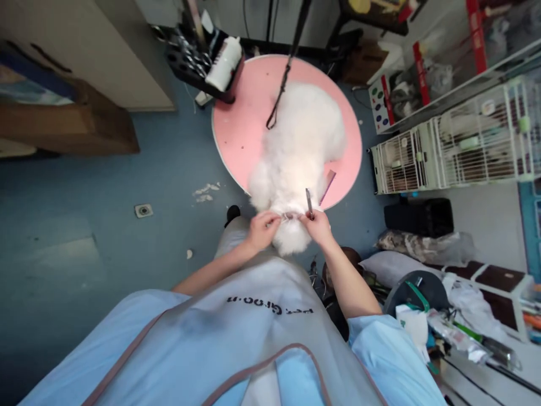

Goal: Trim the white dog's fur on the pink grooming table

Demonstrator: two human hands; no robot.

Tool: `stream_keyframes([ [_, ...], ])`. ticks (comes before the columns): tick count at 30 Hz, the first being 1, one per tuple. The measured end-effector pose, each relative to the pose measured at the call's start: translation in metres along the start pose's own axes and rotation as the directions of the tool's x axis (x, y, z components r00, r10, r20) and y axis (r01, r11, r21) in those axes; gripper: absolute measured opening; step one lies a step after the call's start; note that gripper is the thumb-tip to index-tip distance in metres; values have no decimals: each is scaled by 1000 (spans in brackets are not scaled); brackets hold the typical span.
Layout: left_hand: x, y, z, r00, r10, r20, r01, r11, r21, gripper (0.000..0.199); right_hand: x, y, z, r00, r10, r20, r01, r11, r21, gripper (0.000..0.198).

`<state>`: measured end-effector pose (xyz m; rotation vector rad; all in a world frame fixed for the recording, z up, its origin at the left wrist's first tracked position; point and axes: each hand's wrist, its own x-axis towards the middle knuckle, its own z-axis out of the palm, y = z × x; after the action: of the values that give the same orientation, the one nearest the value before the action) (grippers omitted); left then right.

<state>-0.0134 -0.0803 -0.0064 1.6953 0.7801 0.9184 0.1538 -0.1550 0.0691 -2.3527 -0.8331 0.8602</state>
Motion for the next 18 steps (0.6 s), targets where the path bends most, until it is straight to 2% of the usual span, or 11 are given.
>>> stream_keyframes([
  [2,-15,5,20,995,96,26,-98,993,65,16,-1,-3,-1,1000,-16,-13,16,1000,8,37],
  [4,-15,5,38,993,117,17,-119,982,150,23,-3,-4,-2,999,-35,-21,35,999,-9,39],
  [6,-6,0,48,994,110,30,-114,971,212,19,-4,-4,-2,999,-41,-11,40,998,-42,39],
  [9,5,-11,48,992,107,62,-119,963,241,17,5,4,-3,1000,-3,-3,3,999,-49,36],
  [11,4,-17,45,989,133,61,-144,960,242,21,23,13,-5,992,84,-98,-89,995,-43,31],
  [14,-7,-22,42,973,229,22,-227,945,235,24,59,31,-9,948,213,-238,-240,967,-90,28],
  [18,-20,-21,45,949,312,-53,-290,926,243,25,94,56,-10,956,238,-171,-276,929,-246,32],
])
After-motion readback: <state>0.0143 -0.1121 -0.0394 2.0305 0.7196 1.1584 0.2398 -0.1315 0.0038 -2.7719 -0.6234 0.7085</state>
